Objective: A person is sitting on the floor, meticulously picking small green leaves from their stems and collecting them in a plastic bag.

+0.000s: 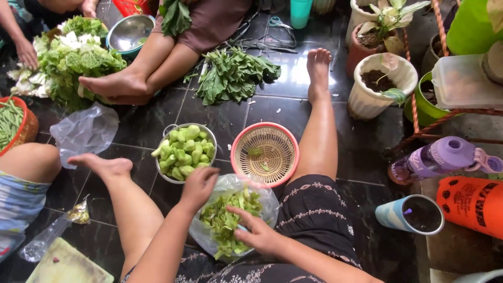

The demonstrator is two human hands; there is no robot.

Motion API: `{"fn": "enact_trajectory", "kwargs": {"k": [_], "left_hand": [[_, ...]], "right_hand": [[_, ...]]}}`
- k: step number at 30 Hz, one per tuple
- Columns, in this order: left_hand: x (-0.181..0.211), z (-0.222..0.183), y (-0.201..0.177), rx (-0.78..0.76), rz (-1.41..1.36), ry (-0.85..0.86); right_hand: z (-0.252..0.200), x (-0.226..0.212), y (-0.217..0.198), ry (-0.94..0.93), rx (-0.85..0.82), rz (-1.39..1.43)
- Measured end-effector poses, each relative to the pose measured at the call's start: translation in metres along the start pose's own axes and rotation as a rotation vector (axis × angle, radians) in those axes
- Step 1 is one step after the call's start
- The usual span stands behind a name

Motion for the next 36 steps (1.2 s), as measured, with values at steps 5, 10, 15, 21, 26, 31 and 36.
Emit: {"fn": "enact_trajectory", "kwargs": {"k": [5, 10, 15, 21, 26, 31, 36], "left_hand": [[0.005, 0.078, 0.111, -0.373, 0.253, -0.004], [-0.040, 0.110, 0.225, -0.639, 0.624, 0.057], [-0.061, 0.131, 0.265, -0.465, 0.770, 0.127], [-0.065, 0.134, 0.245, -0.339, 0.643, 0.037], [-0.087, 0.152, 0.238, -0.202, 0.496, -0.018], [-0.049, 0.110, 0.124, -0.025, -0.563, -0.454], [-0.074, -0.018, 0.058, 0.086, -1.366, -0.559]], "right_hand": [[-0.005, -0.023, -0.003, -0.063, -0.034, 0.048], [0.008, -0.007, -0.059, -0.111, 0.022, 0.122], [0.167, -0.097, -0.421, -0.496, 0.887, -2.137], [0.175, -0.082, -0.432, -0.445, 0.833, -2.048], [0.184, -0.064, -0.454, -0.539, 0.891, -1.939], [0.122, -0.037, -0.393, -0.643, 0.773, -1.817], [-0.006, 0.040, -0.023, 0.084, 0.267, 0.433]]}}
Point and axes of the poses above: each hand's wrist, its own z-axis towards the middle knuckle, its own y-axis out of the palm, x = y × z, the point moved 9 cm from there along z, towards the middle knuckle, and after that the axes turned 5 degrees about -y, right-handed, at the moved point
